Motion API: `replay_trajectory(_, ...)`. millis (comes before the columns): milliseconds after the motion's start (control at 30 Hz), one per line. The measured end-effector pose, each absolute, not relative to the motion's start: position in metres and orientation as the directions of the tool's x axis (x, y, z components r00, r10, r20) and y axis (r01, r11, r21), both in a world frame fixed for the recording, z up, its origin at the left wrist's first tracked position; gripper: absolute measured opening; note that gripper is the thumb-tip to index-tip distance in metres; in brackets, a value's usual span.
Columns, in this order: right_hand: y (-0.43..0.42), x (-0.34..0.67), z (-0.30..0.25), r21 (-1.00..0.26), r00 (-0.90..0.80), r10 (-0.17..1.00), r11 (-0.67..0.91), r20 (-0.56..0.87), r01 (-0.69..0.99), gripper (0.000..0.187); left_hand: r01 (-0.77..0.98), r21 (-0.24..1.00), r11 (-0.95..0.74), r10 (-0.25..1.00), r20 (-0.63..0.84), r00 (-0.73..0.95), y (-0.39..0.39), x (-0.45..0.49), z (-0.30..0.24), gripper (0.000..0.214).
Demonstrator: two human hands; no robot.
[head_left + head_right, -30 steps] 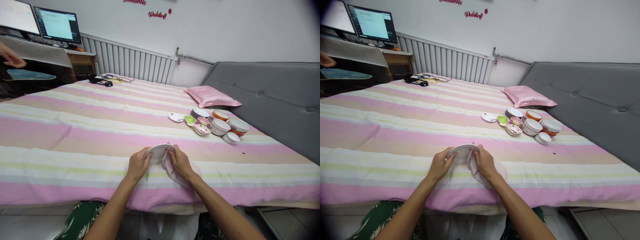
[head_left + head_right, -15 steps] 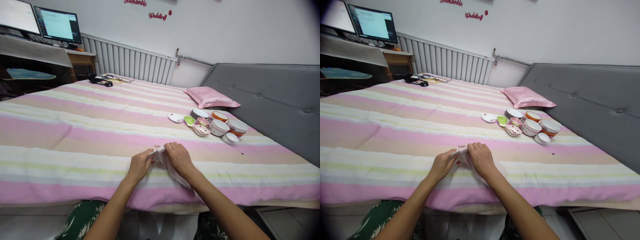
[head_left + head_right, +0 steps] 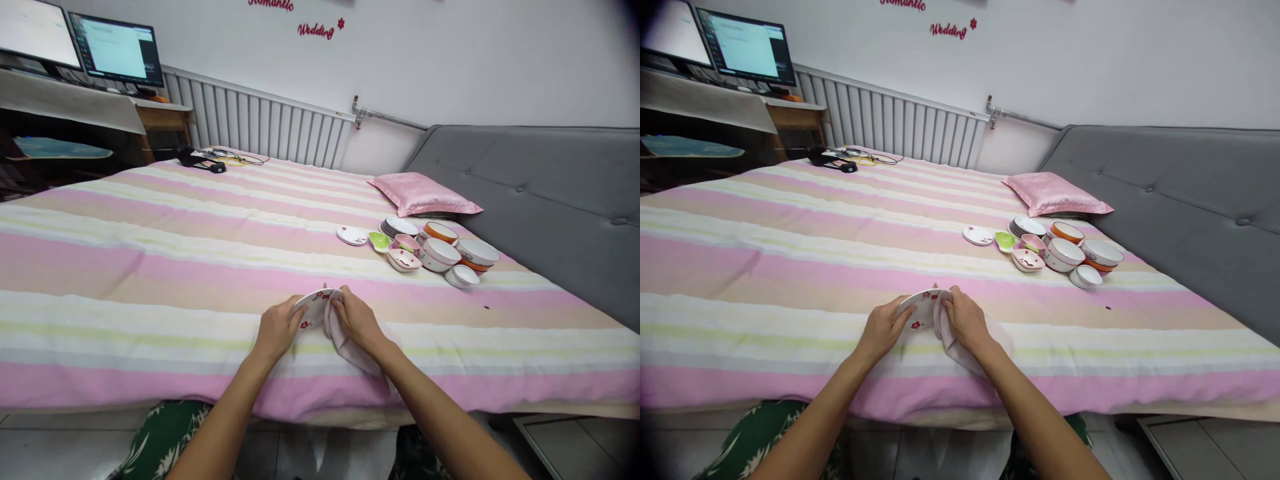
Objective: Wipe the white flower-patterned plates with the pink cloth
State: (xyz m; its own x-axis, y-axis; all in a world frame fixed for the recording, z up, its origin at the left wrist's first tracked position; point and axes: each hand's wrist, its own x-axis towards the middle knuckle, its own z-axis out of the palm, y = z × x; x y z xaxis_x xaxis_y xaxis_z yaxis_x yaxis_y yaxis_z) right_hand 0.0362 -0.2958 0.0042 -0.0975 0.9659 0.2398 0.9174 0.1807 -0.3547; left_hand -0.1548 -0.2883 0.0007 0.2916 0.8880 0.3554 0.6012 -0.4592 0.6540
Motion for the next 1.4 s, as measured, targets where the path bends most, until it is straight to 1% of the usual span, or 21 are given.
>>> replay_trajectory(200, -0.295, 0.038, -0.012, -0.509, -0.07, 0.976, 0.167, 0.205, 0.844, 0.01, 0.582, 0.667, -0.466, 0.885, 0.366, 0.289, -0.287, -0.155, -0.002, 0.028)
replay_trajectory(367, -0.294, 0.038, -0.022, -0.587, -0.045, 0.981, 0.149, 0.189, 0.796, 0.011, 0.586, 0.676, -0.445, 0.895, 0.353, 0.273, -0.287, -0.154, -0.003, 0.028)
replay_trajectory(567, -0.293, 0.037, -0.028, -0.629, -0.023, 0.984, 0.13, 0.175, 0.767, 0.013, 0.592, 0.679, -0.434, 0.9, 0.349, 0.261, -0.286, -0.154, -0.003, 0.028)
replay_trajectory(833, -0.292, 0.037, -0.03, -0.627, -0.023, 0.985, 0.126, 0.17, 0.768, 0.016, 0.601, 0.674, -0.429, 0.902, 0.349, 0.253, -0.286, -0.154, -0.002, 0.028)
replay_trajectory(1000, -0.293, 0.035, -0.033, -0.595, -0.033, 0.979, 0.149, 0.201, 0.79, 0.017, 0.597, 0.678, -0.429, 0.903, 0.352, 0.248, -0.287, -0.155, -0.004, 0.028)
replay_trajectory(1133, -0.295, 0.037, -0.025, -0.527, -0.056, 0.961, 0.196, 0.27, 0.827, 0.018, 0.557, 0.702, -0.443, 0.895, 0.377, 0.237, -0.287, -0.156, -0.002, 0.027)
replay_trajectory(1267, -0.297, 0.04, 0.008, -0.384, -0.098, 0.928, 0.243, 0.36, 0.89, 0.014, 0.5, 0.742, -0.447, 0.894, 0.391, 0.219, -0.288, -0.155, 0.0, 0.023)
replay_trajectory(1400, -0.3, 0.032, 0.039, -0.213, -0.24, 0.887, 0.343, 0.395, 0.915, 0.01, 0.462, 0.756, -0.463, 0.886, 0.395, 0.241, -0.289, -0.155, 0.003, 0.022)
